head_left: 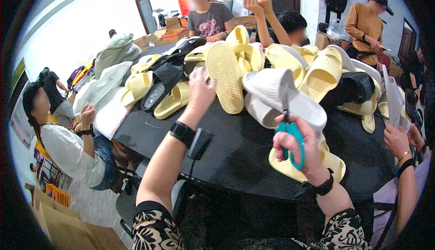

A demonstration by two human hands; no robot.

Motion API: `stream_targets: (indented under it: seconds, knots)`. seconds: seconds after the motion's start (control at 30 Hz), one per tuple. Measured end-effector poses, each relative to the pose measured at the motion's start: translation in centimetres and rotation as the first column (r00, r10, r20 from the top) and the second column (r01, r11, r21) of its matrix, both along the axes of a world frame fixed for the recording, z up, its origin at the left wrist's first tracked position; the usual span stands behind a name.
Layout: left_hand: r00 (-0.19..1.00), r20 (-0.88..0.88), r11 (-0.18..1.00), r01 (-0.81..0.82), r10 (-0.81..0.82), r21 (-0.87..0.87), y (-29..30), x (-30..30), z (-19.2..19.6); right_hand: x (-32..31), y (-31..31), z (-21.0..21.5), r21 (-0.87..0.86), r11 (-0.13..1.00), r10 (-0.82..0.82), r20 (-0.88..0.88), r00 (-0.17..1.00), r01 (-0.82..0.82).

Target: Trim excess material from rubber slippers using scissors in a manufacturing setting.

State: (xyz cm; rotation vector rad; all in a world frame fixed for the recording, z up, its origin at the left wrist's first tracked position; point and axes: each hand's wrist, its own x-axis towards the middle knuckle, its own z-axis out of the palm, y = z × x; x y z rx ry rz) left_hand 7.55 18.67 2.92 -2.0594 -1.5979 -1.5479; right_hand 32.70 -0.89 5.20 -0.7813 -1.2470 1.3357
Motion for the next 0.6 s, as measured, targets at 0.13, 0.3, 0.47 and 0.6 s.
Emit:
stream_targets:
  seconds: [0.13,0.3,0.47,0.6]
  knots:
    - [0.970,0.232,0.972,0.119,-0.070,-0.204,3.5,-2.6,-1.2,-0.6,0.2,-1.3,-0.031,0.993,0.118,0.100,0.988,-0.116]
    - [0.698,0.714,0.799,0.462,-0.059,-0.386,4.8,-2.2,0.0,-0.3,-0.2,-1.9,-0.054,0.985,0.166,0.087,0.982,-0.161]
    - [0.457,0.880,0.593,0.746,-0.126,-0.302,6.3,0.0,1.0,0.4,0.0,-2.1,-0.046,0.989,0.144,0.100,0.985,-0.140]
    - [0.338,0.880,0.511,0.849,-0.335,-0.132,5.8,3.8,1.9,0.9,0.3,-2.6,-0.030,0.995,0.096,0.002,0.995,-0.096]
